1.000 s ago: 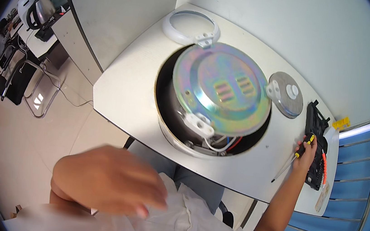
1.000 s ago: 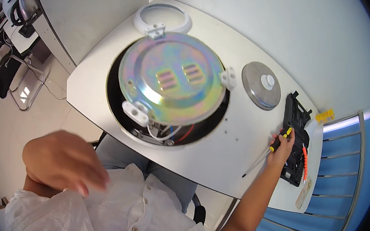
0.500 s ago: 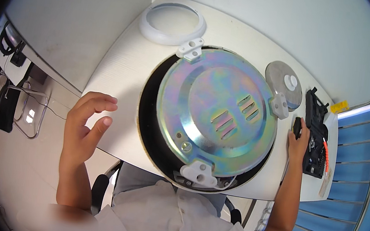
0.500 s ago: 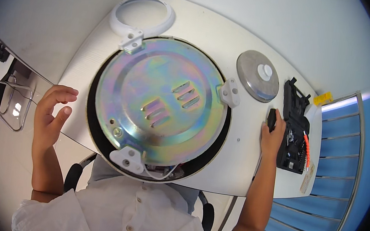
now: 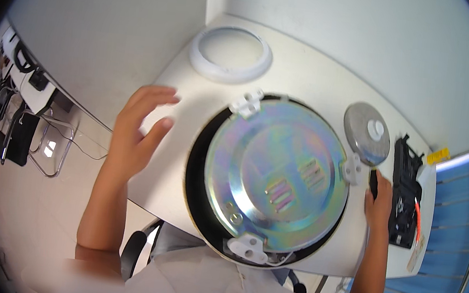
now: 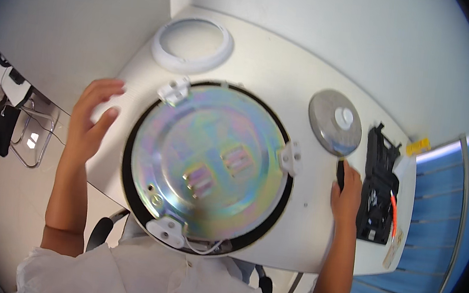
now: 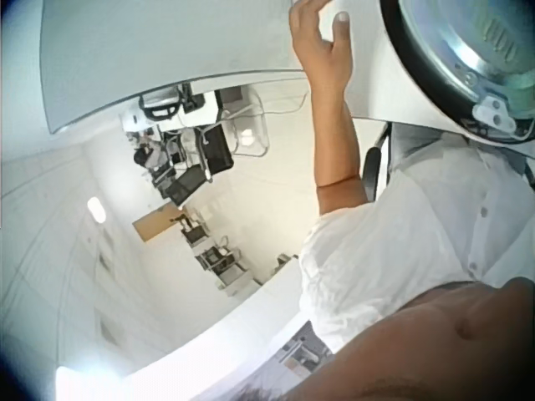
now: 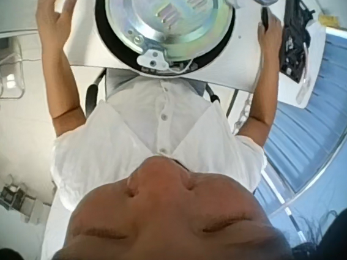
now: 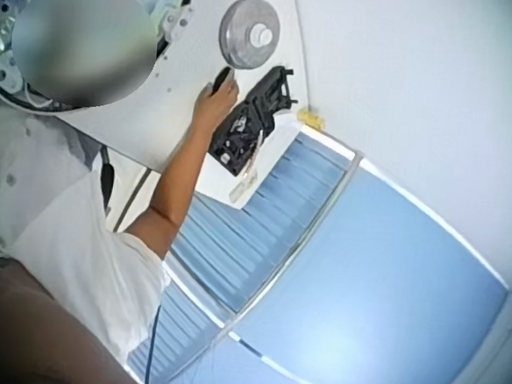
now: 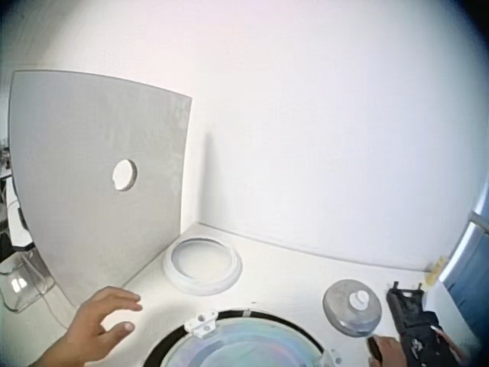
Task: The person assembles a cylindrical electronic device by placing a metal disc over internal wiring, securing it with screws, and fitting a white plastic ring around the top. They use a screwdriver to tighten the screws and handle the components with both hands.
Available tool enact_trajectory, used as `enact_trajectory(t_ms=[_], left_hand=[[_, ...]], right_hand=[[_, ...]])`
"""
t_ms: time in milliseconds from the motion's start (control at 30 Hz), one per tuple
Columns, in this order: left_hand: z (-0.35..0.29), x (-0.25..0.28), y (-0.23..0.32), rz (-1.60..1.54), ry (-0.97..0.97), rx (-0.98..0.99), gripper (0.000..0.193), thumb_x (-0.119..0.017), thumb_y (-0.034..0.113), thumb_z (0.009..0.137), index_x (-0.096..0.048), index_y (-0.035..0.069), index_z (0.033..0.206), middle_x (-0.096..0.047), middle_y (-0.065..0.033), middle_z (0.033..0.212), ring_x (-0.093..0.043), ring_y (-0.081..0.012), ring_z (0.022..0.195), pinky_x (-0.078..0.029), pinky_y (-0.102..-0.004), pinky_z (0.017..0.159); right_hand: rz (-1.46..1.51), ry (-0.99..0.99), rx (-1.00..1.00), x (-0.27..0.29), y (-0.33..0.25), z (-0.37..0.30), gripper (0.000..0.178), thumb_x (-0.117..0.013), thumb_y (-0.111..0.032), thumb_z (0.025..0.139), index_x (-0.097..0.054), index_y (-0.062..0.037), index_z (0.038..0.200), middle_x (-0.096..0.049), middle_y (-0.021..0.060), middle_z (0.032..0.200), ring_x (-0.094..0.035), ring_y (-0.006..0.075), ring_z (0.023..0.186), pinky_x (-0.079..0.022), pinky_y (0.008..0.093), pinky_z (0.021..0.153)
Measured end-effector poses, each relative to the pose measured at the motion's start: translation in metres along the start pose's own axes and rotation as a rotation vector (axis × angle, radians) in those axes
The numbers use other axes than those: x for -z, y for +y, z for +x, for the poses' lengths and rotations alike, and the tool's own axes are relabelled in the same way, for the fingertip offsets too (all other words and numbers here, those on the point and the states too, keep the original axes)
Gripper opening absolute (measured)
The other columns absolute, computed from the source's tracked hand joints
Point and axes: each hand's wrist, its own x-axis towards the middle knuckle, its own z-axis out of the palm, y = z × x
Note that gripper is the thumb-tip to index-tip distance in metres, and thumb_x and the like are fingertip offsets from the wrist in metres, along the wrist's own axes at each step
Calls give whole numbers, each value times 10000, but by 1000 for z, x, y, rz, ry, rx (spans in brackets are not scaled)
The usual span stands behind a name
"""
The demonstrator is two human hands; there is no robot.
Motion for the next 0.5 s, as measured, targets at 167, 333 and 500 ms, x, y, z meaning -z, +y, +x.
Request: enact_trajectory(t_ms=[167,333,500], left_hand=[[79,-36,-80,334,-45,-49,331,-685,96,776,-612,106,1099,-545,-113,1225,-498,-317,1143,-414,-392,947],[120,-77,-123,426,-308,-138,409,-766,250,712,-629,146,1084,-432,-101,1388,-335,-334,1327,-289,-505,1052],[127,-78,-117,493,-432,-78,340,-777,239,701,-642,141,998,-462,-59,1355,-305,-295,1352,-220,-579,1069]], right_hand=[[21,46,-25,7,-11,-5,707,-641,3,734,-373,-52,1386,-447,200,1311,-430,378,1209,-319,428,1046],[12,162,-134,39,-24,-38,782,-627,19,708,-332,-95,1423,-415,144,1368,-471,308,1142,-398,406,926],[237,230,-292,73,-36,-65,754,-592,-10,730,-345,-146,1429,-438,85,1351,-483,227,1085,-430,346,824]])
